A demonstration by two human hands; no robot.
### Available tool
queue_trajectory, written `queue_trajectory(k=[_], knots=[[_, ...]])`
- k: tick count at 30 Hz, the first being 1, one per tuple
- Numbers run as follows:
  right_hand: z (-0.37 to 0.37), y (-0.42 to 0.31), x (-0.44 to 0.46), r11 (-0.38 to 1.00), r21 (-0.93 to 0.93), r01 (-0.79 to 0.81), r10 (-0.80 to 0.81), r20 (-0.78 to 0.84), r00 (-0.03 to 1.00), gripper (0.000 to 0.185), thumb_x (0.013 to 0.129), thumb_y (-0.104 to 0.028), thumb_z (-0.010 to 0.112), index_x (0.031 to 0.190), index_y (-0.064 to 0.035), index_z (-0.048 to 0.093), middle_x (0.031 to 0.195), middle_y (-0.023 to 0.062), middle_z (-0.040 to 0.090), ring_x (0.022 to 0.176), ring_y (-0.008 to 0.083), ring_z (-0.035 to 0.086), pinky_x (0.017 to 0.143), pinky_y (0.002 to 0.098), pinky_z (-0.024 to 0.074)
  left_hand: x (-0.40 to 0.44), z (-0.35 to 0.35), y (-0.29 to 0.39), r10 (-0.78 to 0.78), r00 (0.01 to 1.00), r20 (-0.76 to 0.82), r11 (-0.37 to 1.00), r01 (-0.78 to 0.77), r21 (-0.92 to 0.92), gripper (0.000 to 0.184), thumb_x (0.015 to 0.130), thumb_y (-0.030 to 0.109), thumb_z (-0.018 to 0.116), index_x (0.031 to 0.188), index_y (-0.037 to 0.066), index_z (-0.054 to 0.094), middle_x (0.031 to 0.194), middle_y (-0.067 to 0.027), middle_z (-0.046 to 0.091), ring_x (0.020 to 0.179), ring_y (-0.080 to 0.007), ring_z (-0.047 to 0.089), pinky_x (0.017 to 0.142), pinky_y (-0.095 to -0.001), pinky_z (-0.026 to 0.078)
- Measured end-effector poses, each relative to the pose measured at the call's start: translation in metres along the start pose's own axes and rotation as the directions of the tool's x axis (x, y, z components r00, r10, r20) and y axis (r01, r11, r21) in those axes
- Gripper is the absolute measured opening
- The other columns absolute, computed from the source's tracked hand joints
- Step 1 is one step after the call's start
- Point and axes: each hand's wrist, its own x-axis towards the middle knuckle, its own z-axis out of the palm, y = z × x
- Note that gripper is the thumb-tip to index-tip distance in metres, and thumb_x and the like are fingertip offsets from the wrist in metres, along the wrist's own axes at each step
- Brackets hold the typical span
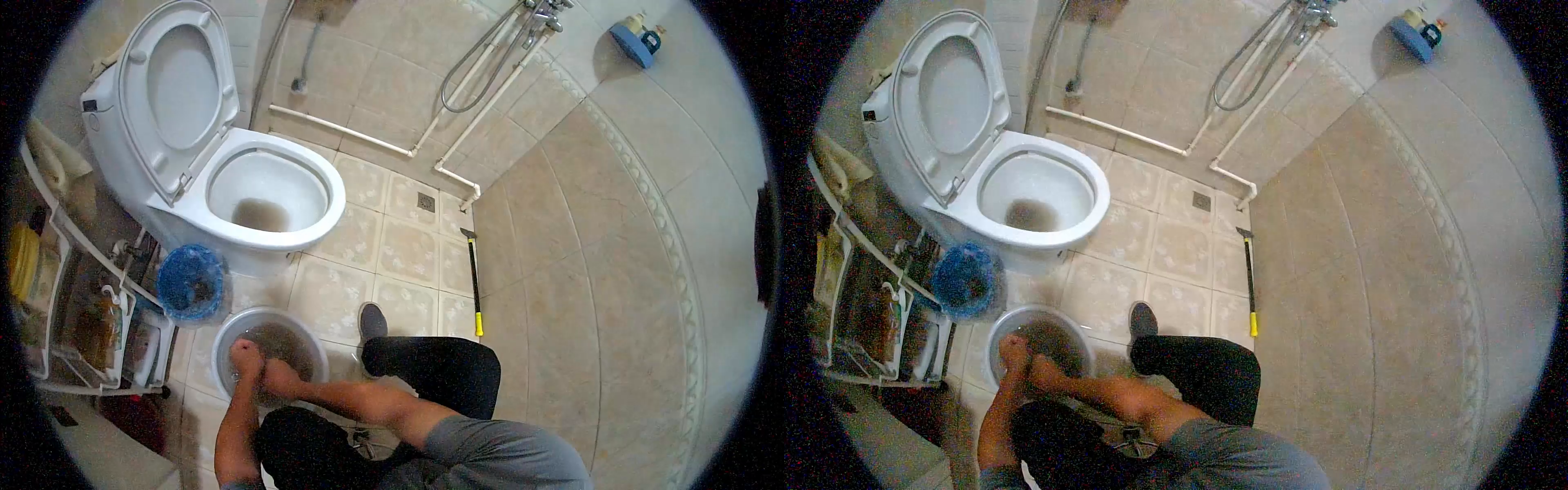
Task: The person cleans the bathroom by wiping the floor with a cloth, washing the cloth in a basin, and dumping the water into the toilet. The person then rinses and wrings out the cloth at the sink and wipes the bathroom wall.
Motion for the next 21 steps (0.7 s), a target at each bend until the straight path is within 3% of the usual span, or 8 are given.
queue_trajectory(k=[4,7,9,12,14,15,19,21], knots=[[-0.03,-0.036,-0.024,0.999,0.046,-0.016,0.02,-0.093,0.995,0.032,0.082,-0.03,0.065,0.099,-0.003,0.069,0.098,0.0236,0.069,0.097,0.0438,0.064,0.083,0.0503,0.0511,0.021,0.014,-0.1,0.049,0.942,-0.333,0.925,0.084,0.372,0.013,0.081,0.01,0.058,0.077,0.002,0.068,0.067,-0.0136,0.064,0.064,-0.0241,0.063,0.059,-0.0409,0.051],[-0.036,-0.043,-0.025,0.991,0.028,0.129,-0.127,-0.064,0.99,0.036,0.083,-0.032,0.066,0.104,-0.0034,0.067,0.1,0.0219,0.07,0.098,0.0428,0.065,0.084,0.0497,0.0509,0.01,-0.006,-0.099,-0.037,0.968,-0.249,0.988,0.072,0.134,0.019,0.086,0.016,0.058,0.088,0.0,0.068,0.08,-0.0163,0.068,0.075,-0.028,0.066,0.069,-0.042,0.053],[-0.054,-0.041,-0.041,0.965,0.034,0.259,-0.26,0.025,0.965,0.039,0.084,-0.035,0.067,0.106,-0.0031,0.065,0.098,0.0203,0.07,0.096,0.0409,0.066,0.084,0.0491,0.0509,0.011,0.013,-0.085,-0.346,0.919,-0.187,0.789,0.177,-0.588,0.034,0.092,0.026,0.058,0.112,-0.001,0.062,0.104,-0.0183,0.068,0.094,-0.0299,0.065,0.083,-0.0419,0.052],[-0.107,-0.058,-0.051,0.919,0.187,0.348,-0.377,0.152,0.913,0.041,0.085,-0.04,0.069,0.108,-0.007,0.063,0.093,0.0134,0.071,0.083,0.0297,0.069,0.073,0.0425,0.0542,-0.026,-0.057,0.045,-0.198,0.818,0.54,0.41,0.569,-0.712,0.051,0.094,0.033,0.061,0.131,0.001,0.05,0.121,-0.0172,0.062,0.109,-0.0298,0.06,0.093,-0.0415,0.049],[-0.108,-0.033,-0.019,0.727,0.403,-0.557,-0.013,0.818,0.575,0.036,0.085,-0.042,0.071,0.106,-0.0125,0.065,0.089,0.0061,0.07,0.073,0.0184,0.067,0.064,0.0324,0.0541,-0.041,-0.073,0.078,-0.077,0.851,0.52,0.523,0.478,-0.706,0.055,0.092,0.035,0.063,0.134,0.001,0.049,0.121,-0.0175,0.062,0.109,-0.0292,0.06,0.093,-0.0413,0.049],[-0.096,-0.018,-0.013,0.569,0.463,-0.68,-0.107,0.861,0.497,0.033,0.085,-0.04,0.073,0.105,-0.0152,0.067,0.085,0.0026,0.069,0.067,0.0148,0.065,0.057,0.0275,0.0515,-0.047,-0.076,0.092,0.05,0.859,0.509,0.622,0.372,-0.689,0.06,0.091,0.037,0.065,0.136,0.002,0.047,0.12,-0.0179,0.063,0.109,-0.0285,0.06,0.094,-0.0411,0.049],[-0.077,-0.027,-0.025,0.441,0.488,-0.754,-0.037,0.849,0.528,0.036,0.084,-0.038,0.075,0.106,-0.0104,0.066,0.083,0.003,0.067,0.064,0.0152,0.062,0.056,0.0296,0.0514,-0.057,-0.085,0.136,0.157,0.807,0.569,0.415,0.469,-0.78,0.059,0.09,0.03,0.068,0.137,0.001,0.046,0.104,-0.014,0.068,0.093,-0.0244,0.065,0.083,-0.0383,0.053],[-0.061,-0.029,-0.031,0.529,0.618,-0.581,-0.003,0.686,0.728,0.04,0.081,-0.038,0.078,0.102,-0.0064,0.067,0.083,0.006,0.068,0.066,0.0173,0.063,0.059,0.0307,0.0526,-0.042,-0.081,0.115,0.126,0.804,0.581,0.853,0.211,-0.478,0.046,0.09,0.022,0.068,0.128,-0.001,0.054,0.086,-0.0077,0.068,0.072,-0.0173,0.064,0.067,-0.0329,0.052]])
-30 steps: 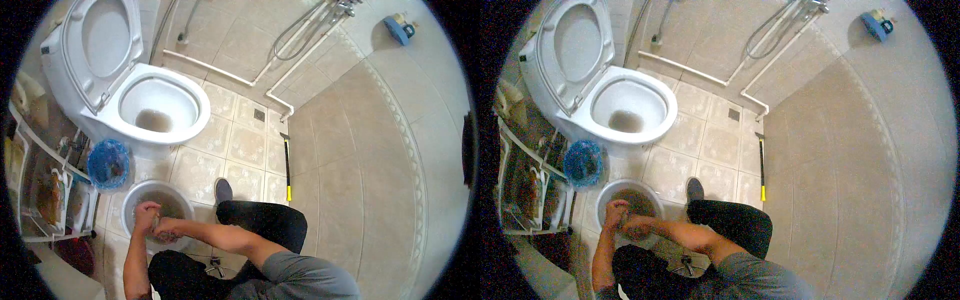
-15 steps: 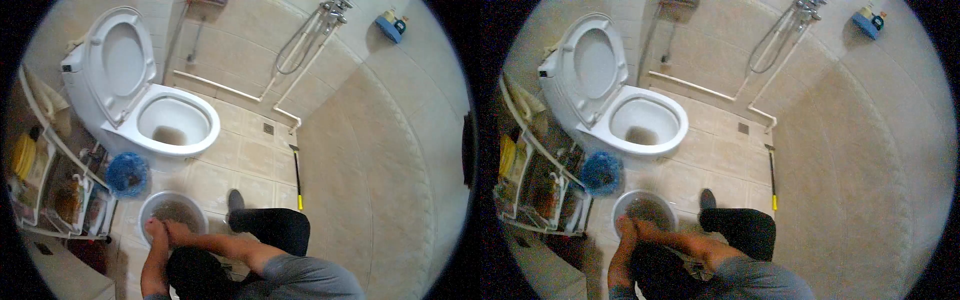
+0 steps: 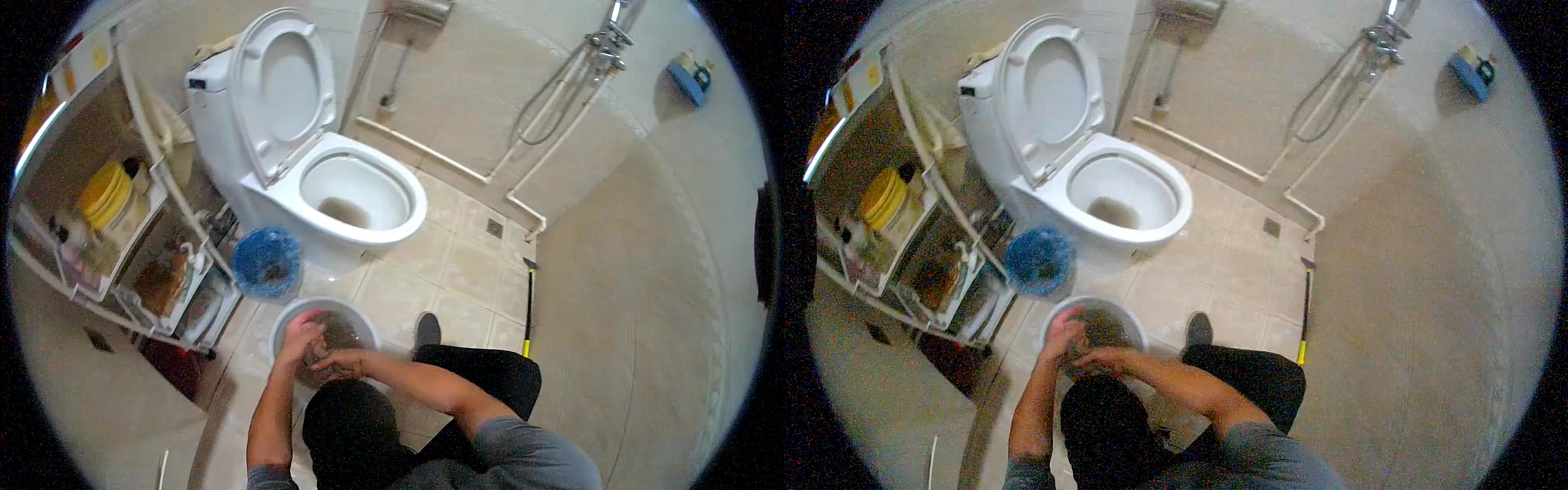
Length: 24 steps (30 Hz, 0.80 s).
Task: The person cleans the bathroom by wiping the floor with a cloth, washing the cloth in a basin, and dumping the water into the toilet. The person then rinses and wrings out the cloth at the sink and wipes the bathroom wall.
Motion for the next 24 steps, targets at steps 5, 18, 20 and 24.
queue_trajectory(k=[5,18,20,24], knots=[[0.054,-0.048,-0.054,0.754,-0.645,0.123,-0.304,-0.178,0.936,0.053,0.068,-0.042,0.084,0.095,0.0011,0.071,0.092,0.0172,0.071,0.084,0.0279,0.069,0.073,0.037,0.055,0.022,0.003,-0.049,0.118,0.873,-0.474,0.93,0.071,0.361,0.029,0.092,0.026,0.065,0.102,-0.001,0.069,0.085,-0.0071,0.069,0.067,-0.0156,0.063,0.065,-0.0318,0.051],[0.013,-0.002,0.01,0.443,-0.881,0.167,-0.674,-0.204,0.71,0.074,0.072,-0.036,0.08,0.129,0.0011,0.052,0.116,0.0246,0.062,0.11,0.0384,0.06,0.094,0.0458,0.0481,0.02,-0.027,-0.084,0.191,0.709,-0.679,0.981,-0.105,0.166,0.011,0.087,0.014,0.071,0.085,0.005,0.066,0.078,0.0009,0.063,0.072,-0.0099,0.055,0.069,-0.0269,0.046],[-0.011,0.005,0.013,0.375,-0.857,0.352,-0.786,-0.092,0.612,0.07,0.073,-0.034,0.081,0.127,-0.0003,0.053,0.124,0.0232,0.057,0.116,0.0347,0.056,0.097,0.0421,0.0461,0.0,-0.025,-0.043,0.141,0.647,-0.749,0.99,-0.08,0.118,0.007,0.086,0.008,0.07,0.09,0.004,0.065,0.084,-0.0005,0.063,0.077,-0.0103,0.057,0.071,-0.0251,0.046],[-0.096,0.027,-0.019,0.477,-0.877,0.054,-0.841,-0.438,0.317,0.057,0.075,-0.023,0.08,0.122,0.0003,0.056,0.114,0.0187,0.058,0.105,0.032,0.058,0.091,0.0393,0.0486,-0.037,-0.069,-0.03,-0.18,0.608,-0.773,0.983,0.09,-0.158,0.01,0.087,0.008,0.066,0.096,0.003,0.064,0.085,-0.004,0.064,0.077,-0.0143,0.06,0.071,-0.0282,0.049]])
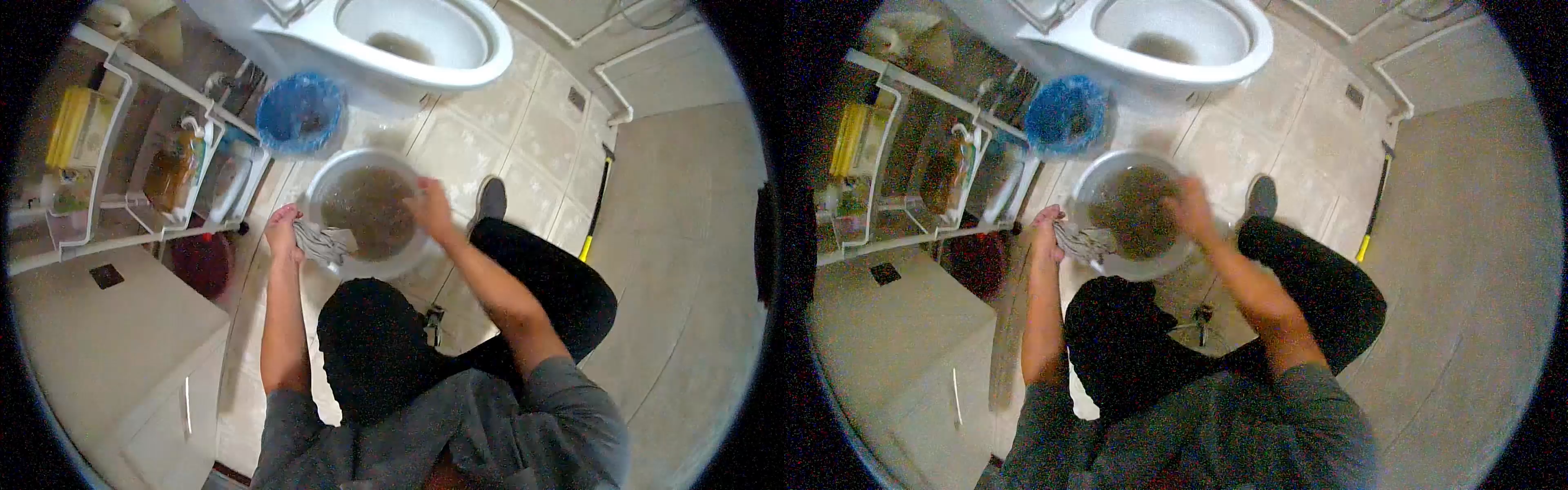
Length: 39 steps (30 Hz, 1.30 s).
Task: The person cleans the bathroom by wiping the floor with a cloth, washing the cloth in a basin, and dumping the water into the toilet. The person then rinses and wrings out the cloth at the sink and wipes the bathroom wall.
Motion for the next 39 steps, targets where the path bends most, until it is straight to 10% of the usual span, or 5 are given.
queue_trajectory(k=[7,12,26,31,39], knots=[[-0.005,0.065,-0.024,0.89,0.122,-0.44,0.331,0.492,0.805,0.057,0.079,-0.023,0.076,0.127,0.0008,0.055,0.105,0.0139,0.069,0.09,0.0304,0.069,0.082,0.0394,0.0538,0.07,-0.075,-0.076,-0.613,0.743,0.269,0.758,0.649,-0.065,0.037,0.097,0.025,0.047,0.119,-0.004,0.057,0.116,-0.0186,0.064,0.103,-0.0356,0.062,0.092,-0.0483,0.052],[0.033,0.114,-0.052,0.234,0.317,-0.919,0.366,0.847,0.385,0.052,0.083,-0.015,0.066,0.131,-0.0042,0.05,0.112,0.0132,0.064,0.096,0.0302,0.066,0.078,0.044,0.057,0.046,-0.016,-0.078,-0.538,0.804,0.252,0.744,0.594,-0.306,0.042,0.101,0.018,0.033,0.129,-0.008,0.05,0.126,-0.0235,0.058,0.117,-0.0365,0.057,0.103,-0.0515,0.045],[-0.11,0.073,-0.054,0.189,0.411,-0.892,0.325,0.831,0.452,0.051,0.08,-0.003,0.059,0.129,0.0046,0.045,0.11,0.0182,0.061,0.099,0.0311,0.065,0.078,0.0462,0.0582,0.001,0.031,-0.012,-0.478,0.811,0.338,0.807,0.557,-0.195,0.032,0.099,0.017,0.041,0.116,-0.005,0.057,0.11,-0.0204,0.064,0.103,-0.0344,0.063,0.093,-0.0495,0.052],[-0.205,0.008,-0.078,0.113,0.497,-0.86,0.465,0.739,0.488,0.063,0.077,0.0,0.059,0.136,0.0029,0.036,0.114,0.017,0.058,0.104,0.0341,0.063,0.09,0.0532,0.0557,-0.06,0.075,0.098,-0.65,0.603,0.463,0.755,0.583,0.301,0.032,0.093,0.025,0.058,0.111,-0.001,0.061,0.1,-0.0181,0.068,0.093,-0.0317,0.067,0.087,-0.0481,0.054],[-0.362,-0.113,-0.089,0.12,0.717,-0.686,0.637,0.475,0.608,0.05,0.076,-0.002,0.055,0.124,0.0043,0.042,0.115,0.0199,0.057,0.104,0.0349,0.064,0.09,0.0491,0.0579,-0.125,0.168,0.203,-0.405,0.438,0.803,0.878,0.43,0.209,0.049,0.09,0.025,0.065,0.135,0.01,0.051,0.113,-0.0171,0.064,0.094,-0.0326,0.065,0.081,-0.0505,0.056]])
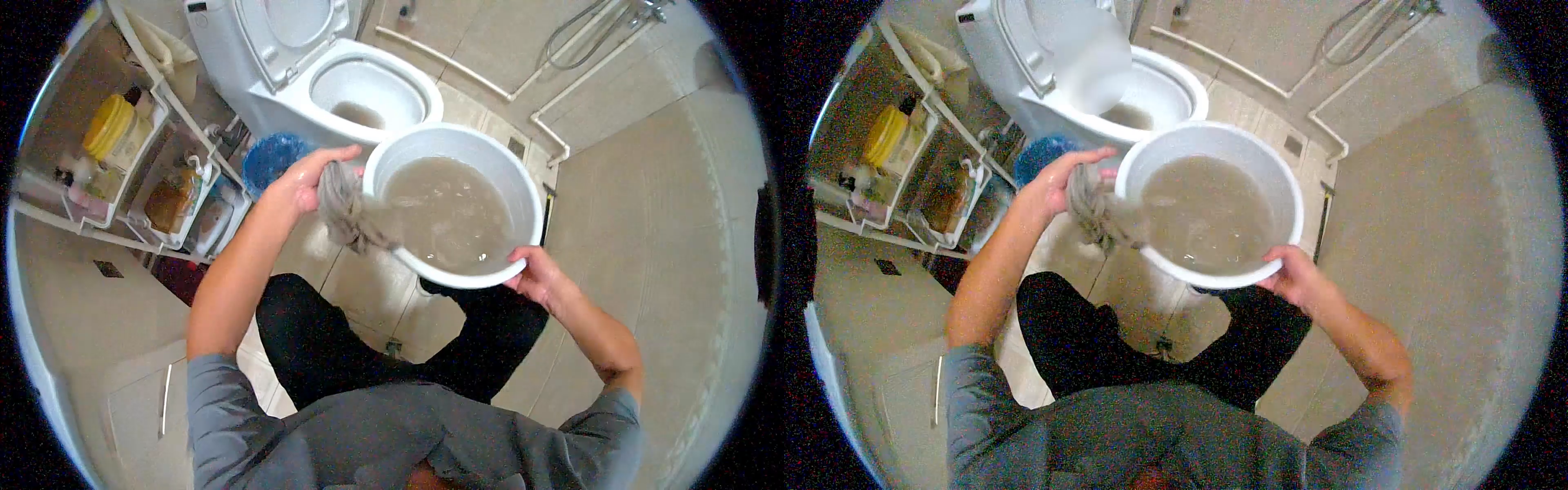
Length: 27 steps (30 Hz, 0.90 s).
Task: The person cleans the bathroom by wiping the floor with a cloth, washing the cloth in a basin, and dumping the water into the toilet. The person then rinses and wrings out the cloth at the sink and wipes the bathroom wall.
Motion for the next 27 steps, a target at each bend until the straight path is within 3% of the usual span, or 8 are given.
queue_trajectory(k=[2,4,6,8,10,13,18,27], knots=[[-0.004,-0.028,-0.004,0.998,0.048,0.048,-0.047,-0.038,0.998,0.041,0.077,-0.003,0.053,0.116,0.0036,0.042,0.102,0.0157,0.055,0.087,0.0329,0.065,0.083,0.0471,0.0617,0.009,0.016,0.006,0.059,0.993,0.1,0.997,-0.053,-0.063,0.04,0.091,0.023,0.062,0.128,0.008,0.056,0.113,-0.0171,0.065,0.097,-0.0325,0.065,0.086,-0.0508,0.054],[-0.001,-0.061,-0.004,0.992,0.091,0.089,-0.08,-0.102,0.992,0.041,0.078,-0.004,0.052,0.116,0.0051,0.039,0.105,0.0171,0.054,0.088,0.0339,0.065,0.08,0.0453,0.063,0.033,0.016,0.005,0.218,0.961,-0.169,0.924,-0.259,-0.28,0.03,0.091,0.02,0.06,0.117,0.006,0.06,0.114,-0.0188,0.066,0.101,-0.0316,0.065,0.092,-0.0507,0.052],[-0.01,-0.095,0.018,0.993,0.037,0.109,-0.106,-0.078,0.991,0.043,0.079,-0.003,0.049,0.119,0.0061,0.037,0.118,0.0234,0.049,0.101,0.0399,0.063,0.078,0.0441,0.0636,0.035,0.027,-0.008,0.297,0.934,-0.199,0.892,-0.346,-0.292,0.025,0.094,0.021,0.053,0.108,0.002,0.062,0.116,-0.0203,0.065,0.106,-0.0327,0.064,0.098,-0.0505,0.049],[0.022,-0.12,0.003,0.988,0.067,0.138,-0.135,-0.039,0.99,0.052,0.079,-0.002,0.048,0.127,0.0092,0.03,0.131,0.0303,0.04,0.115,0.0495,0.054,0.076,0.045,0.0641,0.089,-0.014,-0.029,0.48,0.875,-0.067,0.714,-0.434,-0.549,0.031,0.095,0.02,0.045,0.107,-0.001,0.063,0.117,-0.0212,0.065,0.11,-0.0357,0.062,0.101,-0.0513,0.046],[0.021,-0.15,0.021,0.995,0.076,0.059,-0.068,0.129,0.989,0.065,0.079,-0.001,0.045,0.137,0.0109,0.018,0.139,0.0335,0.032,0.123,0.0585,0.043,0.082,0.0525,0.0616,0.068,0.01,-0.031,0.462,0.865,-0.195,0.675,-0.485,-0.555,0.036,0.095,0.021,0.04,0.109,-0.003,0.063,0.118,-0.0217,0.064,0.112,-0.0377,0.06,0.103,-0.0514,0.045],[0.073,-0.163,0.026,0.954,0.102,0.283,-0.27,-0.126,0.955,0.065,0.075,-0.001,0.045,0.135,0.0145,0.026,0.134,0.0356,0.036,0.109,0.069,0.046,0.056,0.0381,0.0621,0.083,0.008,-0.027,0.436,0.879,-0.193,0.68,-0.462,-0.569,0.033,0.095,0.017,0.04,0.11,-0.005,0.06,0.115,-0.021,0.064,0.107,-0.036,0.061,0.099,-0.0492,0.047],[0.076,-0.221,0.12,0.981,0.026,0.191,-0.189,-0.076,0.979,0.057,0.073,-0.003,0.045,0.127,0.0135,0.035,0.13,0.0331,0.04,0.108,0.0681,0.048,0.056,0.0411,0.0622,0.088,0.006,-0.024,0.407,0.887,-0.217,0.647,-0.448,-0.617,0.03,0.094,0.015,0.045,0.113,-0.005,0.056,0.114,-0.0202,0.063,0.106,-0.0351,0.062,0.095,-0.0496,0.049],[0.1,-0.271,0.186,0.89,-0.26,0.374,-0.405,-0.073,0.912,0.049,0.075,-0.007,0.05,0.12,0.0058,0.035,0.122,0.0337,0.041,0.098,0.0663,0.053,0.053,0.0439,0.0594,0.084,0.017,-0.023,0.336,0.874,-0.35,0.619,-0.485,-0.617,0.028,0.093,0.015,0.048,0.111,-0.003,0.06,0.109,-0.019,0.067,0.102,-0.0341,0.065,0.092,-0.048,0.052]])
